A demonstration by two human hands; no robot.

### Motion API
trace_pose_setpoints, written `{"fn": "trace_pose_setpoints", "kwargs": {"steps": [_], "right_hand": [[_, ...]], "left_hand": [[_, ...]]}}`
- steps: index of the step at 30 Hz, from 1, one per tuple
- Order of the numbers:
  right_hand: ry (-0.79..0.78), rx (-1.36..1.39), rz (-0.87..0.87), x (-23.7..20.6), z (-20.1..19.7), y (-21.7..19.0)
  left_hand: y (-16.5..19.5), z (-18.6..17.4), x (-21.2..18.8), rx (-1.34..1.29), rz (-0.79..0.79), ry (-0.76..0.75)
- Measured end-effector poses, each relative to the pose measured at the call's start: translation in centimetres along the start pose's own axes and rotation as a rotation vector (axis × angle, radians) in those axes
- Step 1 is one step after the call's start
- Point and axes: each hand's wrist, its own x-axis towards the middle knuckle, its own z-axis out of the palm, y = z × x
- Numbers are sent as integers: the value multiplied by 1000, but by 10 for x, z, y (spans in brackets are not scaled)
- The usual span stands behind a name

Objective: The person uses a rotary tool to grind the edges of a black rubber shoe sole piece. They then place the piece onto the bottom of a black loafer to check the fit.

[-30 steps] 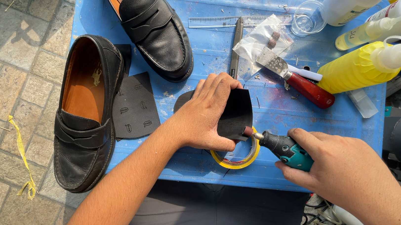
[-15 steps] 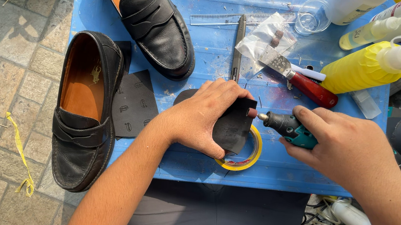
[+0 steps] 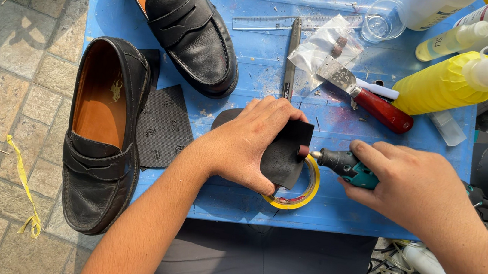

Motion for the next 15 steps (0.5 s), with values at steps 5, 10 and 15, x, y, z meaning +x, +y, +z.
{"fn": "trace_pose_setpoints", "kwargs": {"steps": [5,10,15], "right_hand": [[-85,0,17,-1,1,-1],[12,-139,53,2,0,5],[79,-177,19,2,0,5]], "left_hand": [[2,-1,1,11,-6,-4],[3,-1,2,5,-6,-9],[2,0,1,6,-23,-14]]}}
